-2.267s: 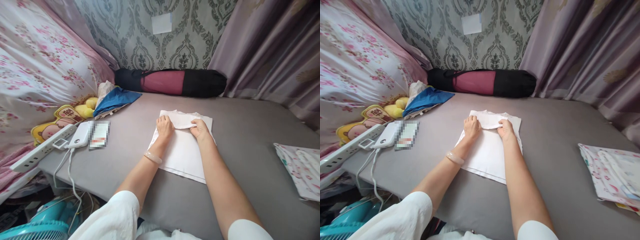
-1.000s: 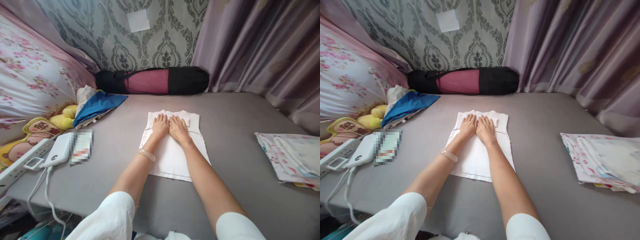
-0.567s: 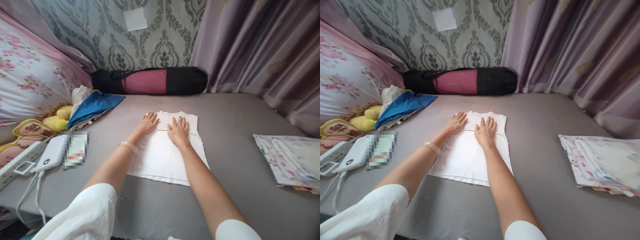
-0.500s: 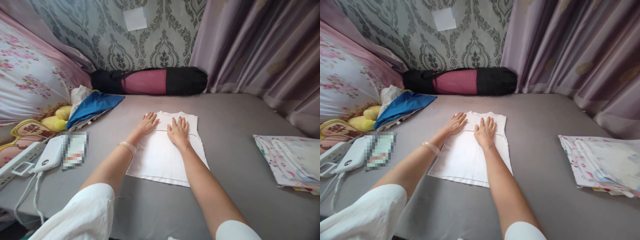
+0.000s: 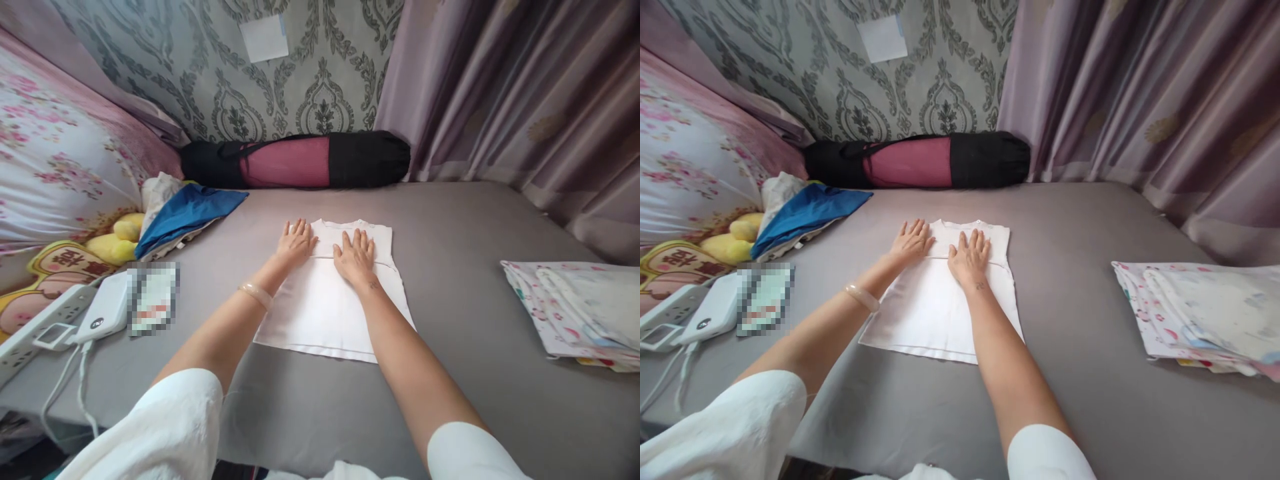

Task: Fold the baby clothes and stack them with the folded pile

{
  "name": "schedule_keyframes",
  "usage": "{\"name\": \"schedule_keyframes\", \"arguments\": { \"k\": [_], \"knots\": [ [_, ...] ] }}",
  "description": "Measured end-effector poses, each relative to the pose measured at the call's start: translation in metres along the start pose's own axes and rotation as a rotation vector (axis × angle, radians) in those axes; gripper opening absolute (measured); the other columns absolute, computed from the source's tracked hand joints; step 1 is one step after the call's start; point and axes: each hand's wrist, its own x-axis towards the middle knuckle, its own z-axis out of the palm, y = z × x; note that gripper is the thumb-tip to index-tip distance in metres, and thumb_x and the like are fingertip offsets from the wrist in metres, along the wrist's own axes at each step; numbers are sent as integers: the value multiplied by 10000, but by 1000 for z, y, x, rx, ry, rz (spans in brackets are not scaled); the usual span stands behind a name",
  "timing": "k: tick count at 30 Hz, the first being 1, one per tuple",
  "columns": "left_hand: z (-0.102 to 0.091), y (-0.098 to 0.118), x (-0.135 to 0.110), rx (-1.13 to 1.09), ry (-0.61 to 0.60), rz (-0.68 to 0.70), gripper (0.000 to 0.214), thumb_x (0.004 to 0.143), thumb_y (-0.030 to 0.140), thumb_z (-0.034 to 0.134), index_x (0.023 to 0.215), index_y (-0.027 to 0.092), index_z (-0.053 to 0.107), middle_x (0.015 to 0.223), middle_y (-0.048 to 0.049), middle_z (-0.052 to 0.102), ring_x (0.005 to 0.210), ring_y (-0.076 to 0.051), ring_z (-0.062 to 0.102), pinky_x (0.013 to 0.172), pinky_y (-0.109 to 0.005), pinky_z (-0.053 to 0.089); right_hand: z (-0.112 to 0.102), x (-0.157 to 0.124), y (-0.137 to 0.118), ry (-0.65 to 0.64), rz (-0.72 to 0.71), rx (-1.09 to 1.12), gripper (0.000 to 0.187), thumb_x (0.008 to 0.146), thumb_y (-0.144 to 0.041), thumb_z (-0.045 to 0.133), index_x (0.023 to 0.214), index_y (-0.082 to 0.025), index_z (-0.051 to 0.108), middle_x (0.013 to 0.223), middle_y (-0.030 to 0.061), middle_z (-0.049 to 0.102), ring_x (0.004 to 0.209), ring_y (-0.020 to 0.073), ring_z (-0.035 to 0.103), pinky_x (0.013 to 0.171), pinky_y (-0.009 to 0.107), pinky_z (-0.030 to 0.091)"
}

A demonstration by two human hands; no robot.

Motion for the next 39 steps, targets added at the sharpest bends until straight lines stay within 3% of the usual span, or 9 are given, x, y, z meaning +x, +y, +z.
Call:
{"name": "schedule_keyframes", "arguments": {
  "k": [4,10,17,23,28,32,35,39],
  "knots": [
    [-3,28,-7,-56,92,30,580,995,372,212,1492,94,323,1571,-129,308,1473,-240,219,1207,-449,120,-2,1,-2,55,-78,18,539,1007,-330,261,1506,-144,345,1599,129,218,1481,272,104,1171,527,18],
    [11,52,-13,-170,38,-33,535,1002,349,196,1478,181,371,1558,-73,351,1464,-229,248,1195,-450,185,-1,1,-1,-21,-148,2,526,994,-288,252,1490,-167,378,1580,75,290,1465,250,179,1178,506,64],
    [13,51,-14,-184,61,-30,527,1000,359,212,1464,190,396,1548,-66,372,1458,-223,265,1191,-446,206,-2,1,0,-44,-143,-4,530,993,-294,250,1494,-171,373,1577,68,298,1460,254,195,1175,502,83],
    [13,50,-20,-142,206,-134,569,1005,392,166,1444,136,422,1538,-113,381,1465,-239,246,1207,-460,131,-2,2,4,56,-49,9,555,1000,-310,242,1503,-91,330,1587,124,253,1470,262,155,1177,500,42],
    [15,46,-18,-158,84,-167,601,994,454,186,1469,145,387,1537,-130,377,1444,-276,291,1182,-496,198,-1,2,7,34,10,-1,585,995,-321,243,1485,-16,336,1573,164,269,1467,278,162,1177,478,99],
    [16,46,-18,-161,69,-174,599,989,462,201,1475,160,377,1546,-119,363,1448,-270,284,1183,-487,202,0,3,7,20,12,-7,592,991,-323,244,1490,-16,325,1576,161,261,1469,277,157,1177,481,105],
    [16,46,-20,-158,126,-192,600,992,453,191,1463,144,396,1526,-127,397,1442,-255,301,1188,-461,203,1,3,8,34,15,9,581,993,-322,239,1487,-34,341,1574,152,271,1468,270,166,1178,477,105],
    [18,45,-21,-121,231,-316,639,991,449,166,1446,71,410,1530,-167,375,1466,-280,236,1201,-481,140,1,4,12,117,99,11,594,998,-324,223,1491,-5,314,1579,172,243,1471,281,147,1179,499,75]
  ]
}}
